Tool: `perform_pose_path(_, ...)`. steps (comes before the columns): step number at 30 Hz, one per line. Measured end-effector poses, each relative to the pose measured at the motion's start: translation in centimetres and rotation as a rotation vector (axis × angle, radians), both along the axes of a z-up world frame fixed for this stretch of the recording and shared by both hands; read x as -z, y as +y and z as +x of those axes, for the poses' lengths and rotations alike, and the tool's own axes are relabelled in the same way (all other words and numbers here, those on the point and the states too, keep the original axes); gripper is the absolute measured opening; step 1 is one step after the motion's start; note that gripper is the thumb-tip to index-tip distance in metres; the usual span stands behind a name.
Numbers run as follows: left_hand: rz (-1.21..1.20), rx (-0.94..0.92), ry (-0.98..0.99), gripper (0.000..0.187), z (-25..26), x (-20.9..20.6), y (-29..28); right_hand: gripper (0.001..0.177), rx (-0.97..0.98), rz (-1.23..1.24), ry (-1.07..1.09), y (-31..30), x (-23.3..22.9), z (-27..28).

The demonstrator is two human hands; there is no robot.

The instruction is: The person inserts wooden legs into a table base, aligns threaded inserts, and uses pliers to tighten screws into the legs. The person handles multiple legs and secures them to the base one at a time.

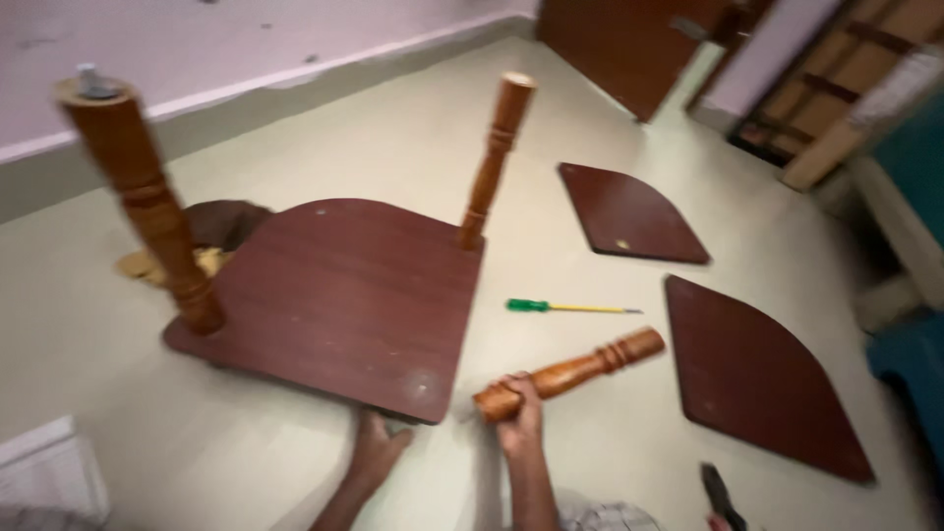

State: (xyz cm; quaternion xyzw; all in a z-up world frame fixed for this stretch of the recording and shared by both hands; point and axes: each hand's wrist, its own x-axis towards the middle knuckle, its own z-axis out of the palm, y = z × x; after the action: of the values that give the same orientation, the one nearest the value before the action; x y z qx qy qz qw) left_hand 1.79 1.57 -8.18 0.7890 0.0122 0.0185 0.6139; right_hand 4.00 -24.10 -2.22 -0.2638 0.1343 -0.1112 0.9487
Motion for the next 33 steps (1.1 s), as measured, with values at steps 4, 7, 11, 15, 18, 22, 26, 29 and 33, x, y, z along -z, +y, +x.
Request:
perform_pose_path(4,-0.127,0.002,-0.087,0.088,0.3,2.2,2.3,0.037,0.114,-0.182,0.001,1.6,-0.8,-1.1)
perform_pose_path(7,-0.035,0.017,-0.103,0.062,-0.3,1.7,3.5,0.031,0.229,-0.305,0.145,2.4,-2.1,-2.7)
perform_pose_path(11,0.134,-0.030,0.079,0.045,-2.8,-1.5,4.8,0.030,0.365,-0.624,0.389,3.2,-5.1,-4.6)
perform_pose_path(15,0.242,-0.005,0.105,0.042,-3.7,-2.6,4.9,0.046,0.397,-0.703,0.641,3.8,-8.1,-6.1)
perform_pose_path(18,0.153,0.047,-0.014,0.042,-2.9,-0.9,5.1,0.048,0.353,-0.711,0.780,3.6,-9.8,-7.4)
perform_pose_path(22,0.172,0.100,-0.128,0.039,-2.3,1.6,5.9,0.046,0.281,-0.616,0.877,3.4,-10.7,-7.9)
perform_pose_path(26,0.314,0.082,-0.088,0.034,-2.2,1.6,5.8,0.041,0.322,-0.532,0.878,2.9,-10.3,-7.8)
perform_pose_path(29,0.313,0.064,0.022,0.032,-2.8,1.0,5.8,0.039,0.329,-0.555,0.858,3.1,-9.6,-7.7)
perform_pose_path(33,0.152,-0.086,0.021,0.025,-2.5,-0.2,5.6,0.045,0.341,-0.717,0.790,3.7,-8.7,-6.6)
